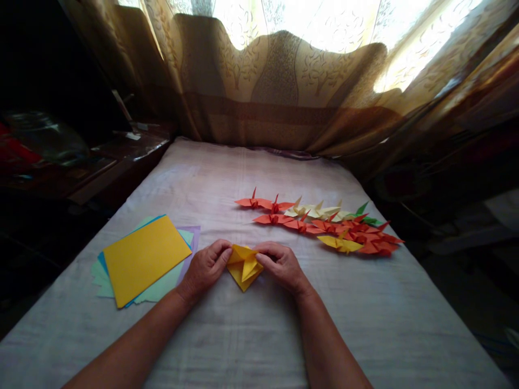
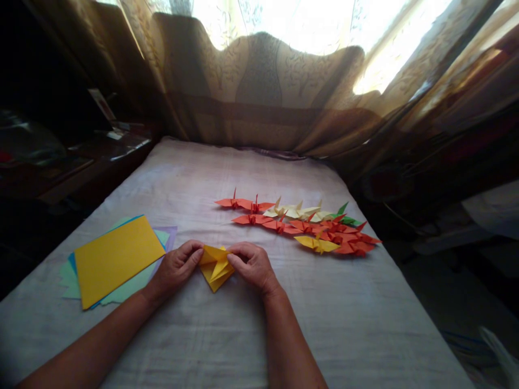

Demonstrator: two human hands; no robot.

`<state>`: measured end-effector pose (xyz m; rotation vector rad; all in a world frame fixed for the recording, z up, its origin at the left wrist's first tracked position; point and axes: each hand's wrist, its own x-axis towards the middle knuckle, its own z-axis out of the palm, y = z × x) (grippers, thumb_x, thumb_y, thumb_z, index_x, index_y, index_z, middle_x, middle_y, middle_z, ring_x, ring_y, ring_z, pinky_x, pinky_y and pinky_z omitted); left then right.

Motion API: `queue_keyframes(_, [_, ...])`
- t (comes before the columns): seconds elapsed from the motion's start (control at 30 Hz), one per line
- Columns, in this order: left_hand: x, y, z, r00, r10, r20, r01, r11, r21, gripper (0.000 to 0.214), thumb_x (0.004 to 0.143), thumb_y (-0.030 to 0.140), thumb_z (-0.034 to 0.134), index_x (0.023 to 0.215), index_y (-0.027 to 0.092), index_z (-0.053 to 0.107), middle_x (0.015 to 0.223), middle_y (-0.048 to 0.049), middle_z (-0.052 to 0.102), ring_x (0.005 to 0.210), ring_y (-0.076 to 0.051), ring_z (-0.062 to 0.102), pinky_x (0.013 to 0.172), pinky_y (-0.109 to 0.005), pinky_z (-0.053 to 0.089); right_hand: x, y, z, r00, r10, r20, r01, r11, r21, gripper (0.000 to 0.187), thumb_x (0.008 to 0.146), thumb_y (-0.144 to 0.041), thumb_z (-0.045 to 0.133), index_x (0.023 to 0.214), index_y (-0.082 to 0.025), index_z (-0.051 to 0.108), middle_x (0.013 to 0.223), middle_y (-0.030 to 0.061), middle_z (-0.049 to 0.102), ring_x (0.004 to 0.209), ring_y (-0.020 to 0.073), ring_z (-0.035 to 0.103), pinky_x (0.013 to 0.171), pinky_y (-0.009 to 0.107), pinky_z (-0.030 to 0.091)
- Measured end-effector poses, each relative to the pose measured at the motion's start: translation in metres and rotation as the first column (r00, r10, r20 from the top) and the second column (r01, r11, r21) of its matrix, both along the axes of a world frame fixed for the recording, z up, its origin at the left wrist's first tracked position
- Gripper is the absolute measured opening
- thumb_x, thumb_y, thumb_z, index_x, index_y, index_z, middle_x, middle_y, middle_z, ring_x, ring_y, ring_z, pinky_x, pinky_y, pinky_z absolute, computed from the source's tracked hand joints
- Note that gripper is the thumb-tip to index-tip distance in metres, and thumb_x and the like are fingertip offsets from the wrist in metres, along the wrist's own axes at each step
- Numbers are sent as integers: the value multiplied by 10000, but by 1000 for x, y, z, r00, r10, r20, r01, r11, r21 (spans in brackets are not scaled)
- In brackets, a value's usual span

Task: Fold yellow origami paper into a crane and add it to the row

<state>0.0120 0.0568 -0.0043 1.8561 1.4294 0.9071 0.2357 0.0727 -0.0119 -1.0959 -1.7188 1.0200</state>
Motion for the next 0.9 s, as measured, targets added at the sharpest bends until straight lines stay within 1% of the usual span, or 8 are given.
queue_keyframes(0.13, [2, -1, -2, 999, -37, 2, 37, 999, -7, 241, 933, 404, 456, 932, 222, 614, 843, -3, 740, 748, -172, 690, 691, -260, 531, 1, 0, -1, 998, 12, 64, -13, 1000, 12, 185, 777, -211, 608, 864, -225, 771, 888, 45, 764, 814, 189, 702, 770, 300, 562])
queue_keyframes(0.23, [1, -1, -3, 994, -61, -90, 70, 993, 98, 236, 934, 377, 473, 990, 225, 644, 905, -19, 744, 825, -189, 693, 761, -295, 537, 0, 1, -3, 996, -19, 83, 18, 1000, 17, 192, 777, -206, 595, 836, -230, 776, 865, 42, 766, 798, 187, 705, 771, 301, 561])
queue_keyframes(0.3, [-1, -1, -5, 990, -88, -113, 105, 982, 159, 266, 948, 363, 463, 1085, 224, 643, 1029, -42, 742, 941, -200, 691, 852, -324, 534, -2, 1, -4, 996, -48, 72, 47, 999, 6, 200, 782, -210, 587, 839, -228, 778, 857, 42, 767, 788, 187, 707, 759, 298, 563])
queue_keyframes(0.4, [-5, 1, -8, 969, -181, -168, 214, 956, 203, 366, 966, 393, 445, 1251, 220, 598, 1262, -81, 677, 1183, -236, 615, 1034, -404, 462, -2, 2, -6, 996, -82, 43, 84, 996, -34, 209, 793, -227, 577, 846, -221, 779, 842, 41, 769, 766, 188, 708, 726, 290, 565])
queue_keyframes(0.5, [-8, 2, -10, 929, -251, -273, 302, 939, 165, 479, 948, 468, 483, 1347, 211, 549, 1362, -103, 617, 1315, -288, 516, 1142, -519, 334, -2, 3, -6, 995, -99, 20, 100, 993, -55, 212, 798, -243, 574, 842, -218, 780, 830, 40, 771, 757, 187, 708, 711, 283, 563])
queue_keyframes(0.6, [-7, 2, -11, 907, -254, -336, 309, 943, 123, 469, 935, 446, 512, 1336, 209, 571, 1337, -108, 636, 1316, -297, 516, 1158, -566, 286, -1, 3, -5, 996, -86, 9, 86, 995, -53, 211, 797, -247, 573, 836, -221, 779, 834, 39, 771, 766, 186, 708, 725, 286, 563])
queue_keyframes(0.73, [-4, 3, -11, 924, -220, -312, 271, 954, 129, 352, 965, 334, 422, 1211, 248, 659, 1194, -63, 719, 1247, -265, 583, 1133, -557, 328, 0, 3, -5, 999, -47, 9, 47, 997, -55, 203, 789, -247, 580, 857, -219, 770, 876, 41, 769, 807, 188, 706, 766, 303, 562])
queue_keyframes(0.9, [-2, 6, -12, 952, -171, -255, 208, 970, 128, 316, 967, 351, 408, 980, 228, 699, 1043, -49, 761, 1151, -250, 643, 1112, -531, 367, 2, 2, -6, 999, -32, -18, 29, 986, -166, 303, 760, -232, 589, 1033, -197, 717, 957, 42, 755, 828, 172, 697, 767, 295, 560])
